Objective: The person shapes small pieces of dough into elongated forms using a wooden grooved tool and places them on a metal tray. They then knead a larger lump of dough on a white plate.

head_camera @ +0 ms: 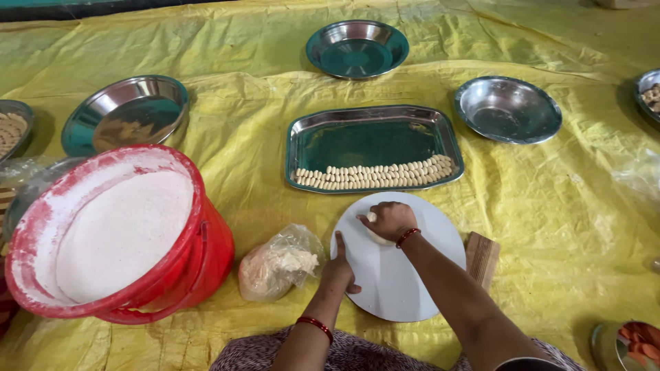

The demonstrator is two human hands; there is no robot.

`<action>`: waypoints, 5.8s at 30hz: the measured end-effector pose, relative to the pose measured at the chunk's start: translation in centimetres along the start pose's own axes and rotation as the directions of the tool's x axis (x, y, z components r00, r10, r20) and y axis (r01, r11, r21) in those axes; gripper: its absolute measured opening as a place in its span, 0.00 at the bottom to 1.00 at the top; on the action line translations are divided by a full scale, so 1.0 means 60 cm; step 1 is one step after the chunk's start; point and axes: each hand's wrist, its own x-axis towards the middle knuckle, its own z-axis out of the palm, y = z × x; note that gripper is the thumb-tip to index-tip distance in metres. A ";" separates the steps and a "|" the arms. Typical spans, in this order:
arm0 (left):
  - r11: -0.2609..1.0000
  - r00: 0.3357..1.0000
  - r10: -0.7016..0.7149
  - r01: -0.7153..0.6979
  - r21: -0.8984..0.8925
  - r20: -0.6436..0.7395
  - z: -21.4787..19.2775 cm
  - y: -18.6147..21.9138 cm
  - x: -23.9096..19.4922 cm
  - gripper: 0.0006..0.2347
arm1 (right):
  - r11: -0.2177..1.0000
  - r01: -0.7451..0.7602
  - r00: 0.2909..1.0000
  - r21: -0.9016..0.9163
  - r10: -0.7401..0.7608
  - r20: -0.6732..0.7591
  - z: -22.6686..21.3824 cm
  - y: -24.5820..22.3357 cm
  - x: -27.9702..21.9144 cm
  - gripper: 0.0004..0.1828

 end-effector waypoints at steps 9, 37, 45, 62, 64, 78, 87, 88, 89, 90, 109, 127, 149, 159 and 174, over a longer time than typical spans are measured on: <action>0.951 0.997 -0.068 0.074 0.299 -0.030 -0.009 0.036 -0.025 0.61 | 0.918 0.390 0.899 -0.066 -0.396 -0.187 -0.009 0.008 -0.194 0.29; 0.573 0.852 0.520 -0.300 0.763 -0.056 0.030 0.027 -0.018 0.30 | 0.992 -0.094 0.993 -0.087 0.100 0.063 -0.026 0.000 -0.051 0.24; 0.548 0.855 0.507 -0.221 0.807 -0.110 0.033 0.046 0.000 0.29 | 0.922 0.264 0.962 0.284 -0.231 -0.144 -0.019 0.085 -0.271 0.38; 0.505 0.867 0.499 -0.303 0.808 0.014 -0.008 0.054 -0.074 0.41 | 0.998 -0.057 0.998 -0.039 0.058 0.004 0.055 0.057 -0.070 0.10; 0.533 0.855 0.518 -0.298 0.791 -0.026 -0.012 0.053 -0.073 0.46 | 0.992 -0.124 0.991 -0.020 0.125 0.053 0.068 0.066 -0.023 0.07; 0.525 0.870 0.492 -0.264 0.810 -0.036 -0.017 0.071 -0.081 0.30 | 0.981 0.054 0.947 -0.186 0.009 0.320 -0.099 -0.033 -0.272 0.50; 0.534 0.881 0.474 -0.292 0.793 0.005 -0.031 0.071 -0.101 0.34 | 0.998 0.048 0.996 -0.032 -0.046 0.077 -0.027 -0.017 -0.223 0.30; 0.535 0.880 0.476 -0.300 0.790 0.012 -0.032 0.068 -0.101 0.35 | 0.999 0.018 0.997 -0.027 -0.016 0.076 -0.016 -0.010 -0.206 0.26; 0.529 0.872 0.489 -0.303 0.793 0.007 -0.030 0.067 -0.101 0.38 | 1.000 -0.014 0.997 -0.025 0.016 0.078 -0.007 0.000 -0.190 0.21; 0.522 0.864 0.503 -0.307 0.796 0.003 -0.027 0.065 -0.101 0.42 | 0.998 -0.023 0.997 -0.050 0.027 0.076 0.002 0.005 -0.175 0.17; 0.441 0.875 0.481 -0.301 0.845 0.060 -0.021 0.079 -0.087 0.30 | 0.879 0.407 0.846 -0.250 -0.466 -0.261 0.031 0.077 -0.230 0.43; 0.568 0.864 0.504 -0.343 0.748 0.013 -0.023 0.058 -0.090 0.49 | 0.977 -0.068 0.998 -0.200 0.066 -0.018 0.037 0.046 -0.075 0.09; 0.488 0.844 0.537 -0.319 0.812 0.008 -0.009 0.063 -0.062 0.35 | 0.227 -0.318 0.778 0.921 0.618 0.116 0.005 0.096 -0.256 0.31; 0.469 0.848 0.524 -0.358 0.807 0.071 -0.029 0.067 -0.086 0.46 | 0.960 0.263 0.953 0.093 -0.243 -0.181 -0.001 0.059 -0.118 0.17; 0.434 0.777 0.629 -0.332 0.838 -0.018 0.000 0.060 -0.047 0.31 | 0.985 0.171 0.868 -0.010 -0.155 -0.472 -0.003 0.006 -0.124 0.22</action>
